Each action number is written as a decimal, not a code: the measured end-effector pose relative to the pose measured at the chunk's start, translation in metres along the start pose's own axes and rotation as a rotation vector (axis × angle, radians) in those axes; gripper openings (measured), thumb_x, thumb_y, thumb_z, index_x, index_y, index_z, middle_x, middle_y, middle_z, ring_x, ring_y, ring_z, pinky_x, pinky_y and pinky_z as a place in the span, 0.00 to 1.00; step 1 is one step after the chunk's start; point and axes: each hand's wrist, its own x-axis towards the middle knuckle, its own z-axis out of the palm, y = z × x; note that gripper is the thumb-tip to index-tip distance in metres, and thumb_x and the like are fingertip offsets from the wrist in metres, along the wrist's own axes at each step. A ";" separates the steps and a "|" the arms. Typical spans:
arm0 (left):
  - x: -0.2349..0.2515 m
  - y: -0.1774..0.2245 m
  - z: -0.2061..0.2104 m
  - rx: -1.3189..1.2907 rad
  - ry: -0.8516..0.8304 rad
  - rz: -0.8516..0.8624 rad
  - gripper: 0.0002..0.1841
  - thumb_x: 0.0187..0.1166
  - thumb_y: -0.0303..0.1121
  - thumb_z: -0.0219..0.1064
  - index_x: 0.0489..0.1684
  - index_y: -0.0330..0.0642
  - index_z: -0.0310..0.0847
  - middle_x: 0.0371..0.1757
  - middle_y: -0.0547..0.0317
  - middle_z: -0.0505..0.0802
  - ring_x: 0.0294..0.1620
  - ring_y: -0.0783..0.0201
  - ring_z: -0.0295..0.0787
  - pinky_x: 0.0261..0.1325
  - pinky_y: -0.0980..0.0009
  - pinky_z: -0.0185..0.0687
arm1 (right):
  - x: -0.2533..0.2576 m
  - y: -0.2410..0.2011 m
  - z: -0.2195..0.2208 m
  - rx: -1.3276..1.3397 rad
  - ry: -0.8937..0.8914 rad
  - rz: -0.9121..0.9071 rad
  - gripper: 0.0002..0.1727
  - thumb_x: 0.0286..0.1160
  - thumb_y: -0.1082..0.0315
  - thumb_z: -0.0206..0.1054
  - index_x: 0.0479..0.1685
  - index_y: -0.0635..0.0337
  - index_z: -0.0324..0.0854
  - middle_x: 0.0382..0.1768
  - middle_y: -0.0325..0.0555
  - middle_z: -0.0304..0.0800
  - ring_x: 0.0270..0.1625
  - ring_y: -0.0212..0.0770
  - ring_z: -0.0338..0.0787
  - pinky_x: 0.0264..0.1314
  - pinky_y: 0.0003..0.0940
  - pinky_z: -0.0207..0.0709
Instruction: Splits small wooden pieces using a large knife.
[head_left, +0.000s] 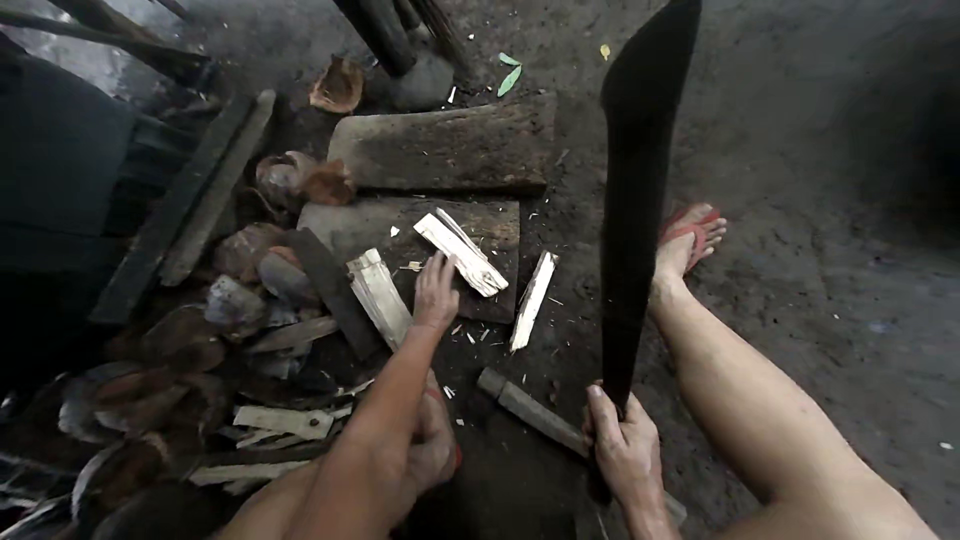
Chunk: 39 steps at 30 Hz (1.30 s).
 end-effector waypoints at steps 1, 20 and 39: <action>0.008 0.001 -0.007 -0.059 0.062 -0.192 0.32 0.81 0.32 0.63 0.89 0.43 0.64 0.87 0.37 0.71 0.86 0.37 0.68 0.83 0.38 0.66 | 0.001 0.001 0.001 -0.010 -0.002 -0.006 0.20 0.85 0.50 0.57 0.48 0.56 0.86 0.16 0.30 0.81 0.14 0.29 0.82 0.15 0.29 0.81; 0.088 0.032 -0.086 -1.010 0.238 -0.422 0.42 0.68 0.26 0.80 0.85 0.41 0.60 0.67 0.38 0.87 0.64 0.48 0.90 0.65 0.49 0.88 | 0.001 -0.002 0.018 -0.159 -0.013 -0.248 0.20 0.86 0.49 0.56 0.44 0.54 0.86 0.16 0.29 0.81 0.14 0.24 0.79 0.16 0.26 0.77; 0.014 0.050 -0.122 -0.584 -0.011 -0.149 0.26 0.79 0.41 0.75 0.71 0.35 0.81 0.58 0.42 0.94 0.63 0.46 0.92 0.73 0.44 0.81 | 0.008 -0.112 0.099 -0.271 0.157 -0.922 0.17 0.88 0.60 0.56 0.41 0.62 0.86 0.21 0.41 0.86 0.21 0.32 0.84 0.23 0.31 0.80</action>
